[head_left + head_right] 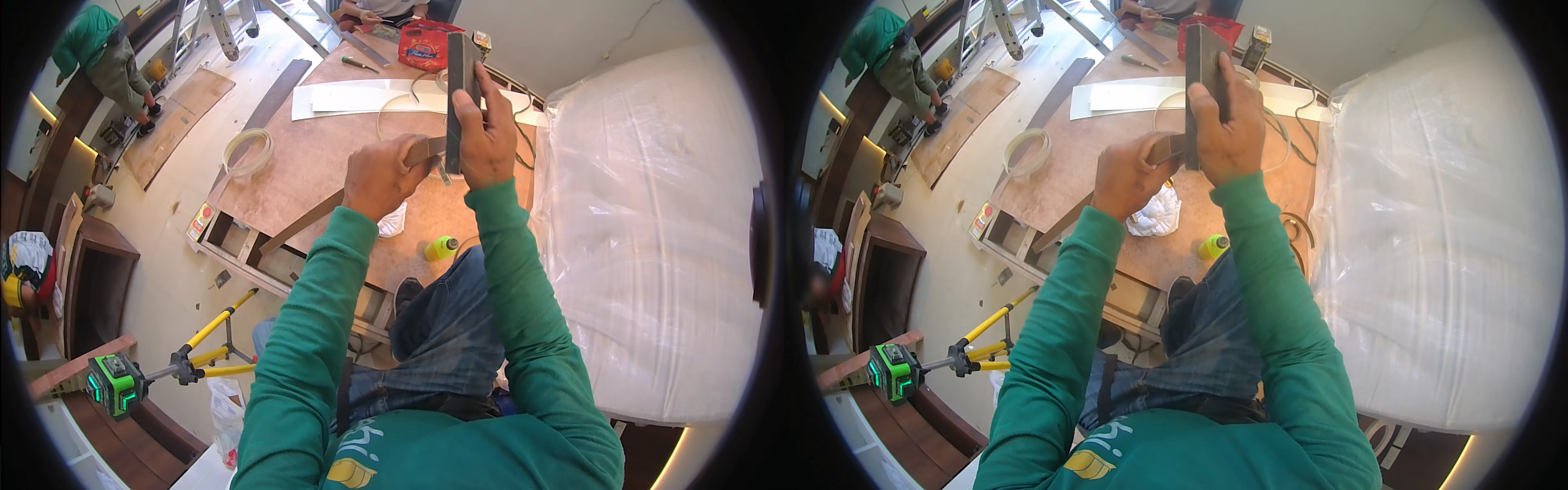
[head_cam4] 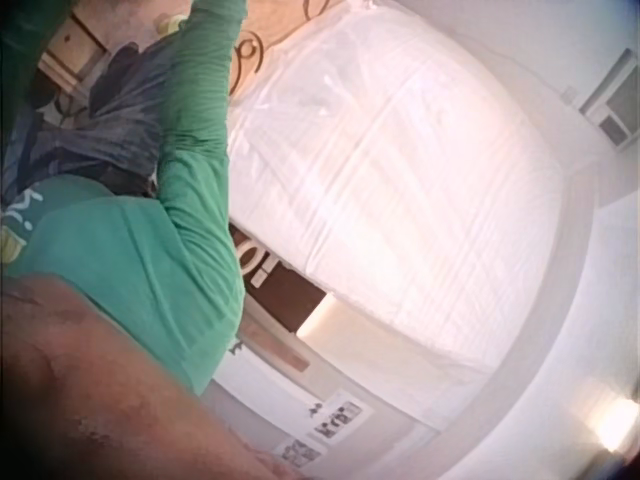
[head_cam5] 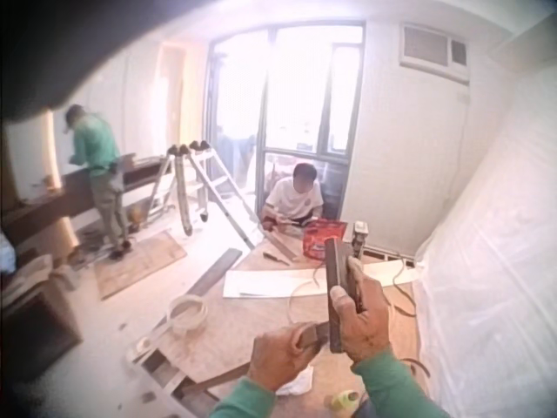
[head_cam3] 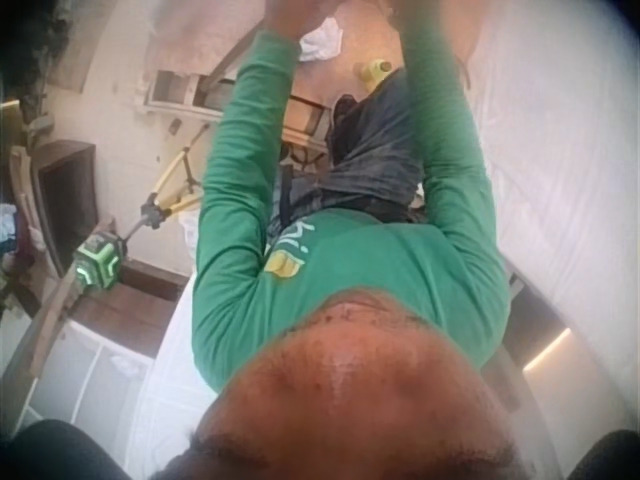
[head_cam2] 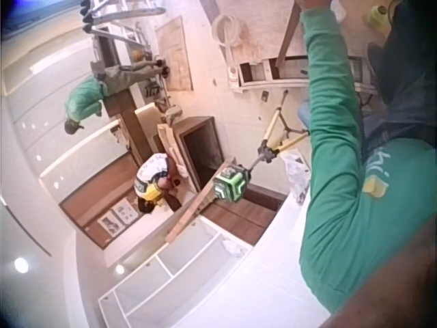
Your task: The person assembles a cabinet door by wiping its surface, attaching metal hinges, and trimming the edges with a utility knife. They repeatedly flip the door to work on both sides and use a sanding block to smooth the edges.
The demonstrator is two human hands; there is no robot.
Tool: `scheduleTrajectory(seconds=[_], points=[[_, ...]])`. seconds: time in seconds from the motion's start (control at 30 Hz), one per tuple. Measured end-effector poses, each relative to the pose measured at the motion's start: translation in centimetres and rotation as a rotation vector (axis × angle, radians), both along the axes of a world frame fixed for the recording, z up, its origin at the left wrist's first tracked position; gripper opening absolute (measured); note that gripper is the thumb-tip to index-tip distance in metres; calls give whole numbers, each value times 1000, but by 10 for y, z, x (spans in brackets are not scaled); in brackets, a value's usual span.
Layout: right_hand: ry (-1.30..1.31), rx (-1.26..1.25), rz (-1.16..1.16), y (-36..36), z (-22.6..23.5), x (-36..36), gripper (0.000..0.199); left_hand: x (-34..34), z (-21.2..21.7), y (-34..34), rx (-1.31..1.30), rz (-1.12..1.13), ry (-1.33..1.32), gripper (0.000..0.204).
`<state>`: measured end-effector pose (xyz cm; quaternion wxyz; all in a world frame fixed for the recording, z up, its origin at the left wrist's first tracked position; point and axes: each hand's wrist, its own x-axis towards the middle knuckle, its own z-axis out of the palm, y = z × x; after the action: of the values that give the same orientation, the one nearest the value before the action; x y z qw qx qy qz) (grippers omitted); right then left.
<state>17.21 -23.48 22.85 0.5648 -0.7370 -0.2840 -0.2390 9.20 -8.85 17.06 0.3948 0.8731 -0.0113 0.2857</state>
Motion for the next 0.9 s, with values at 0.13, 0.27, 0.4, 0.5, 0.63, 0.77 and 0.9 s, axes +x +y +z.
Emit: scheduleTrajectory(seconds=[0.13,0.27,0.4,0.5,0.63,0.77,0.9], points=[[-96,-201,22,-39,-20,-52,67,3,3,5,-62,-13,-16,33],[-42,-250,43,-49,-44,-92,68,5,2,10,-11,18,10,33],[-60,-220,4,-30,-47,-84,68,2,-3,9,-1,15,-38,33],[-63,-152,3,-7,-34,-53,67,-4,-5,9,41,23,-18,33],[-70,-168,-37,14,-11,-14,67,-10,-3,8,10,7,-38,34],[-3,-97,-13,1,-9,-27,65,-14,-2,10,-34,37,-79,33],[-95,-194,49,-30,-36,-82,68,-9,-1,21,-47,54,-21,33]])
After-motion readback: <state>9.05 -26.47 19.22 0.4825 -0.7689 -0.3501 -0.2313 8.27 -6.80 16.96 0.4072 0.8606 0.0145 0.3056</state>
